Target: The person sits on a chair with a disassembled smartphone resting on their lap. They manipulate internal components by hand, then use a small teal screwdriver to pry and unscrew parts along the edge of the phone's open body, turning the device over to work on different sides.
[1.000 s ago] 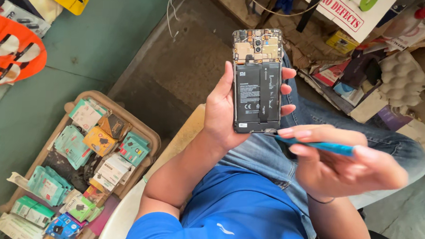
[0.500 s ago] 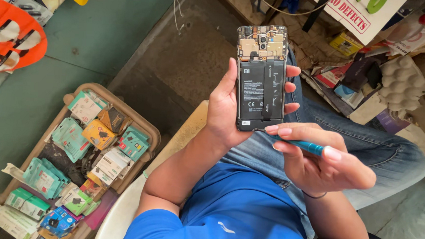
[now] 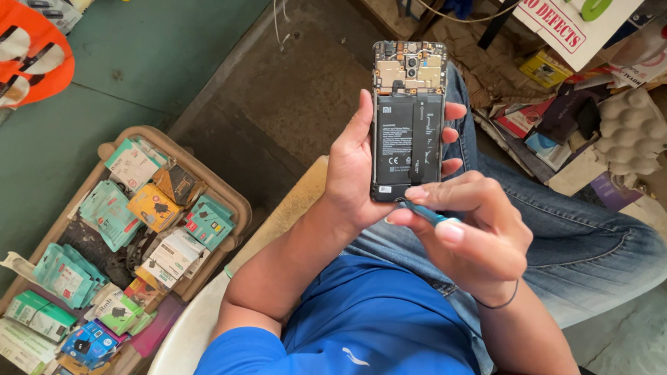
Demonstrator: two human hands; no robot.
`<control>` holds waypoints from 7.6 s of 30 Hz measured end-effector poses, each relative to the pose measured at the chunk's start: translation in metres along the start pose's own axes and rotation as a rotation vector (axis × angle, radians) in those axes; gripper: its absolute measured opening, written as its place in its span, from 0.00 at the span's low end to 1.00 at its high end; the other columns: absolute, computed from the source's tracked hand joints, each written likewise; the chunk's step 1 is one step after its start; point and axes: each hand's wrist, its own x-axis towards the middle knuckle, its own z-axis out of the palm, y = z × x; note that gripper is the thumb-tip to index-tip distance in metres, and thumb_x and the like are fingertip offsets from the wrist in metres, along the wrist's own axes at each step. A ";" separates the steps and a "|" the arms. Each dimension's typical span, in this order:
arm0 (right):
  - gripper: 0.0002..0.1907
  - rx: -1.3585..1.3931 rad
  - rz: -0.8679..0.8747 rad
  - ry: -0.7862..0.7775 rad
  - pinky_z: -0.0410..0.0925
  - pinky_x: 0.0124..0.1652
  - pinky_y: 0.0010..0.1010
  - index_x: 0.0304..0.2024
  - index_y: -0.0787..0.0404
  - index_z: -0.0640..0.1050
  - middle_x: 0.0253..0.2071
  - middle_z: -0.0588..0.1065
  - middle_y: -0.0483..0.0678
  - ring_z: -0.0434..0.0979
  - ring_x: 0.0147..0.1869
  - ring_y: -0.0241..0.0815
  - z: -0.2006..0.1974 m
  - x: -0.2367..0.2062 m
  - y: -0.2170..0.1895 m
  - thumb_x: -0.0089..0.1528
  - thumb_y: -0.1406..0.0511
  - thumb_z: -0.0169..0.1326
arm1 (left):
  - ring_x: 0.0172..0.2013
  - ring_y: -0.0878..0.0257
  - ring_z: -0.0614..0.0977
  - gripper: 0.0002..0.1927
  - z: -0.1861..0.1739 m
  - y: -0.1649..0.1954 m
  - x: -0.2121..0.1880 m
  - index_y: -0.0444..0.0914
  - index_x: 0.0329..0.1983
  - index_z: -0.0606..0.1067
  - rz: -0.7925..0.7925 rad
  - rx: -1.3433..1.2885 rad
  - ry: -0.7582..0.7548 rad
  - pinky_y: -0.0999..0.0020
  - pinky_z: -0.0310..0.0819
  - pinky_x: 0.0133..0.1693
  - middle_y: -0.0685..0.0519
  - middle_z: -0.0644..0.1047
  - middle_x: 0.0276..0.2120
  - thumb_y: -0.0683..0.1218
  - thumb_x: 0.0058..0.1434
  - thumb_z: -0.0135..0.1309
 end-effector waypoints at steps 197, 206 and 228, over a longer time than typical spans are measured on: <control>0.35 -0.258 0.135 -0.486 0.73 0.45 0.35 0.65 0.61 0.65 0.44 0.79 0.48 0.81 0.47 0.49 -0.012 0.038 0.003 0.58 0.75 0.64 | 0.58 0.49 0.77 0.41 -0.002 0.021 0.007 0.29 0.70 0.65 0.197 0.095 0.015 0.40 0.77 0.58 0.38 0.72 0.62 0.69 0.79 0.29; 0.30 -0.361 -0.057 -0.596 0.70 0.43 0.40 0.63 0.66 0.65 0.39 0.73 0.50 0.75 0.42 0.50 -0.010 0.044 0.002 0.60 0.77 0.58 | 0.56 0.51 0.78 0.41 -0.003 0.020 0.007 0.28 0.68 0.65 0.237 0.169 0.046 0.42 0.77 0.57 0.39 0.73 0.60 0.70 0.79 0.28; 0.25 -0.121 0.317 -0.775 0.72 0.42 0.40 0.56 0.63 0.68 0.45 0.77 0.54 0.82 0.47 0.53 -0.018 0.083 0.013 0.58 0.70 0.61 | 0.56 0.50 0.79 0.39 -0.003 0.016 0.008 0.31 0.70 0.65 0.184 0.130 0.072 0.49 0.78 0.55 0.40 0.74 0.60 0.68 0.79 0.28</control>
